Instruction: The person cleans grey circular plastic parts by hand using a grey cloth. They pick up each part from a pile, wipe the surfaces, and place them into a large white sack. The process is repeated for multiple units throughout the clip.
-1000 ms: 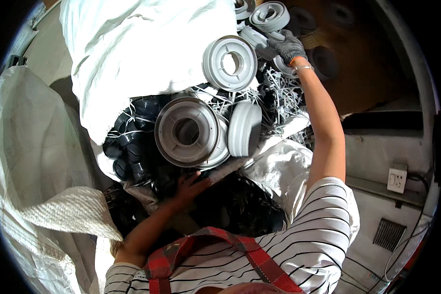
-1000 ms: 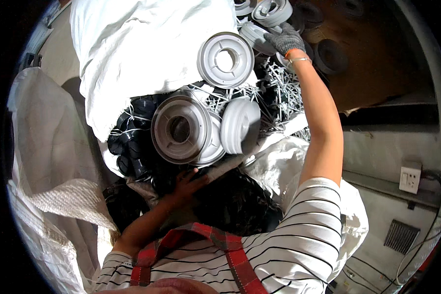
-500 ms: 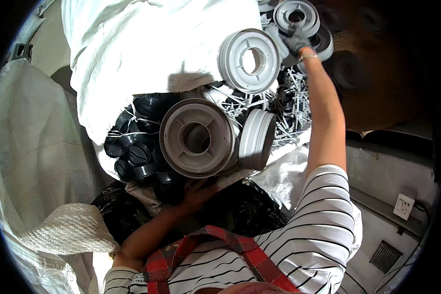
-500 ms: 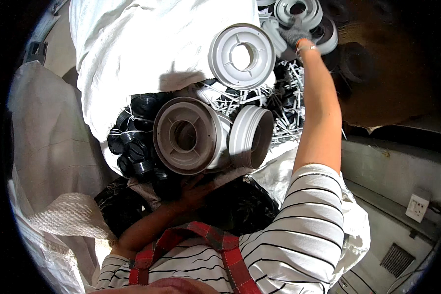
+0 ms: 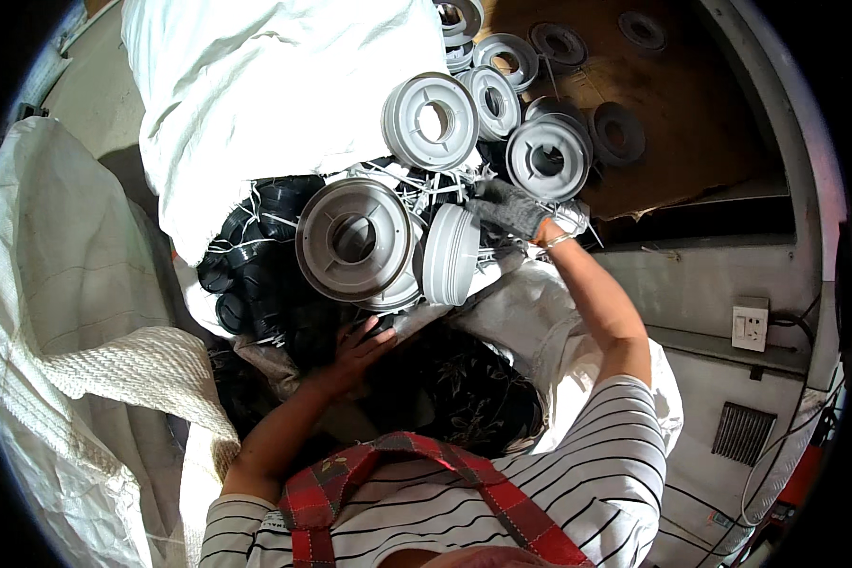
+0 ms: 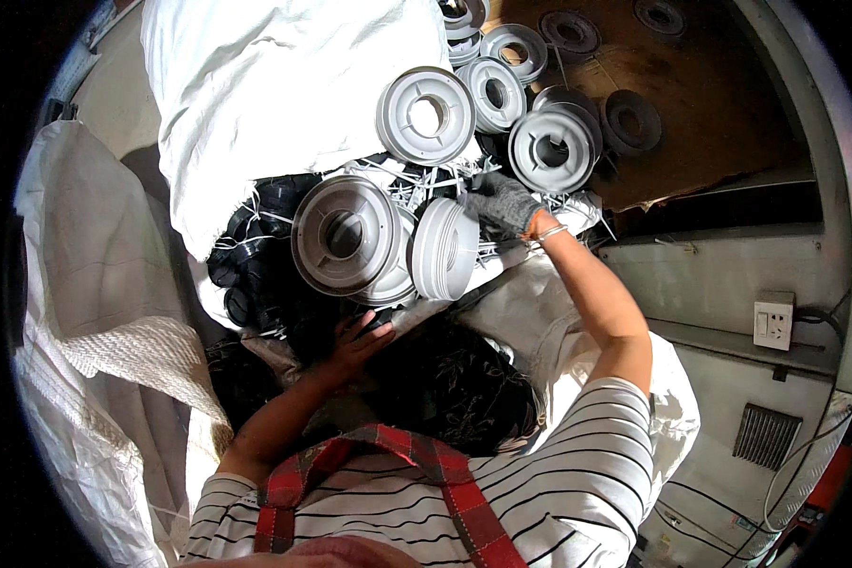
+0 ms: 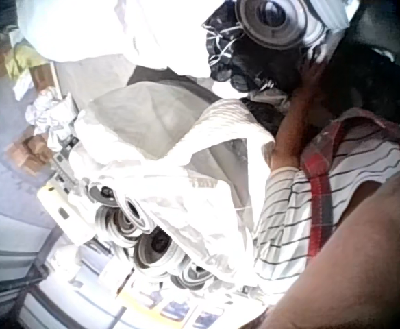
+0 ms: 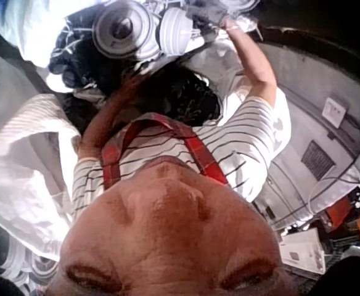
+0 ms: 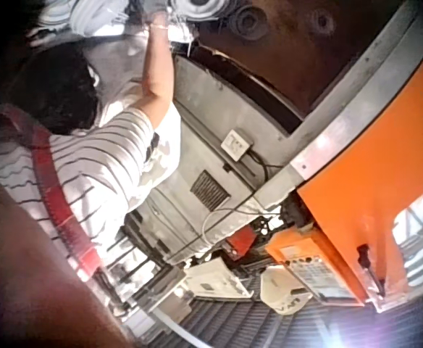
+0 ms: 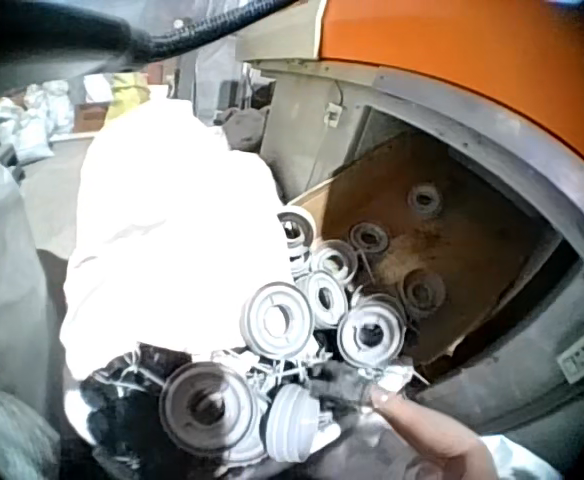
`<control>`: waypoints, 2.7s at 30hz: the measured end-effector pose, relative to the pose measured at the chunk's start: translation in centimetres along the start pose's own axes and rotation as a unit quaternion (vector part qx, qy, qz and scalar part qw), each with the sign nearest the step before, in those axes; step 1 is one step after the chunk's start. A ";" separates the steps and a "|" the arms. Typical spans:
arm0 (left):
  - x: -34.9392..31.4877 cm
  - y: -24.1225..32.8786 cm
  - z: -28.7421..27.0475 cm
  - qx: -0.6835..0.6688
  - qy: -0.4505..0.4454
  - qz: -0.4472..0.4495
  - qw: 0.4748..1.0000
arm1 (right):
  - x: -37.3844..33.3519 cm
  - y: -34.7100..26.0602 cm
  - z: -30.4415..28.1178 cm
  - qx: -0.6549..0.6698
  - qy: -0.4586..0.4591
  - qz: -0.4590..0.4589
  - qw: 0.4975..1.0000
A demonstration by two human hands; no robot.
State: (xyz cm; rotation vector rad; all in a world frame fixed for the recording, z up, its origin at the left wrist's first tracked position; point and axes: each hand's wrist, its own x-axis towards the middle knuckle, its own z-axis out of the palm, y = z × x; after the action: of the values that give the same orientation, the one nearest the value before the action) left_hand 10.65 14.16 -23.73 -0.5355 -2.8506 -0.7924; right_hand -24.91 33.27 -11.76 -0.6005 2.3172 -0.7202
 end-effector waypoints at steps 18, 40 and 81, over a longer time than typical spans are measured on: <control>-1.5 0.1 2.1 -0.022 -0.050 -0.055 0.997 | 21.6 2.4 -13.3 -0.358 0.202 0.133 0.902; -2.4 0.4 3.3 0.038 -0.058 -0.049 0.996 | 25.7 4.3 -11.9 -0.353 0.214 0.116 0.903; -0.4 0.0 1.0 -0.224 -0.067 -0.105 0.967 | 18.8 6.0 -13.1 -0.091 0.179 0.122 0.972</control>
State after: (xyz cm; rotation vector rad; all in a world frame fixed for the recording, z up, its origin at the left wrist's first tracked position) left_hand 10.99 14.55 -24.69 -0.3455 -2.8812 -1.5139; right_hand -48.27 31.42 -15.07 -0.2669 2.7513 -0.5370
